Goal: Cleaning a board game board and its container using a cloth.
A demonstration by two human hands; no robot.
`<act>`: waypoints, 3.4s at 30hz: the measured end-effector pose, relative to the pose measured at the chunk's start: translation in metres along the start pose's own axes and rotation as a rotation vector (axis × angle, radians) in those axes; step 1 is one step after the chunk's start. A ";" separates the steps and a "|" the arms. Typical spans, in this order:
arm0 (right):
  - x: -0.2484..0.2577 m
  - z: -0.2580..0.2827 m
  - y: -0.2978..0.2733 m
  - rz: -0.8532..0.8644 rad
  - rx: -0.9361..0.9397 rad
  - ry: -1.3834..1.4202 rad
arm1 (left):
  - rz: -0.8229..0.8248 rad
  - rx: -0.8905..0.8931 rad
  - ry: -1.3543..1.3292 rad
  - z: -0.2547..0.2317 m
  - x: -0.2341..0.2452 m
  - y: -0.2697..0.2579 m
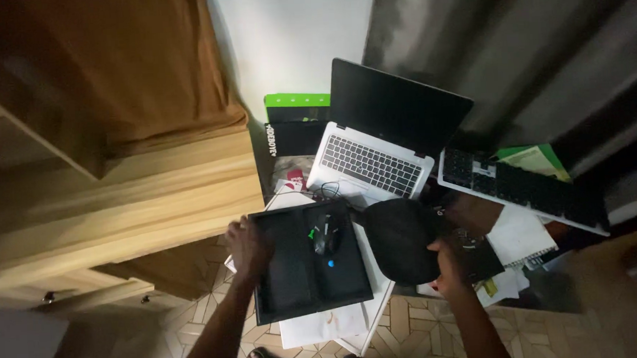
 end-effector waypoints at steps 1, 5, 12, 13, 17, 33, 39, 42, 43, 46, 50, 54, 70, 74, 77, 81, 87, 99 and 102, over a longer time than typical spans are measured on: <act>0.003 -0.003 -0.006 -0.007 0.002 0.008 | -0.003 -0.010 -0.003 -0.013 0.012 0.009; -0.004 0.016 -0.029 0.044 0.259 0.009 | 0.114 0.130 -0.672 -0.063 0.009 0.037; -0.052 0.065 -0.139 -0.120 0.609 -0.484 | 0.568 0.032 -0.604 -0.135 0.037 0.052; -0.050 0.070 -0.148 -0.130 0.609 -0.485 | 0.570 0.025 -0.610 -0.145 0.000 0.050; -0.071 0.086 -0.167 0.025 0.549 -0.086 | 0.179 -0.030 -0.564 -0.142 -0.050 0.066; -0.260 0.086 -0.180 0.594 0.298 -0.148 | -0.328 -0.113 -0.838 0.071 0.163 0.127; -0.305 0.078 -0.161 0.462 0.332 -0.269 | -0.310 -0.098 -0.747 0.123 0.122 0.148; -0.323 0.081 -0.157 0.425 0.285 -0.184 | -0.279 -0.098 -0.824 0.137 0.062 0.167; -0.327 0.075 -0.138 0.408 0.290 -0.173 | -0.276 -0.117 -0.834 0.139 0.065 0.176; -0.342 0.062 -0.111 0.391 0.337 -0.145 | 0.143 0.019 -0.844 0.146 -0.001 0.191; -0.370 0.048 -0.126 0.278 0.149 -0.128 | -0.199 -0.117 -0.973 0.159 -0.052 0.196; -0.343 -0.046 0.008 0.176 0.929 -0.982 | -0.069 -0.037 -1.011 0.165 -0.092 0.198; -0.353 0.033 -0.106 0.012 0.286 -0.750 | -0.097 -0.128 -0.670 0.152 -0.082 0.183; -0.314 0.033 -0.104 0.071 0.174 -0.363 | -0.170 -0.295 -0.755 0.125 -0.058 0.170; -0.249 0.014 -0.048 0.116 0.177 -0.276 | -0.051 -0.201 -0.905 0.106 -0.048 0.150; -0.244 0.065 -0.146 0.474 0.296 0.001 | 0.174 0.000 -0.933 0.077 -0.065 0.092; -0.134 0.038 -0.099 0.553 0.200 0.110 | 0.170 0.022 -0.616 0.042 -0.064 0.002; -0.053 0.051 -0.077 0.019 0.360 -0.525 | 0.202 0.649 -1.829 0.047 -0.106 -0.043; -0.026 0.046 -0.060 -0.098 0.269 -0.593 | 0.204 0.675 -1.662 0.059 -0.054 -0.048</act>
Point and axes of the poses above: each hand's wrist, its own y-axis towards the middle knuckle, its own x-axis out of the back of the hand, z = x × y, the point moved 8 cm from there along y, towards the middle knuckle, and after that the axes turned 4 degrees about -x, right-handed, at the moved point
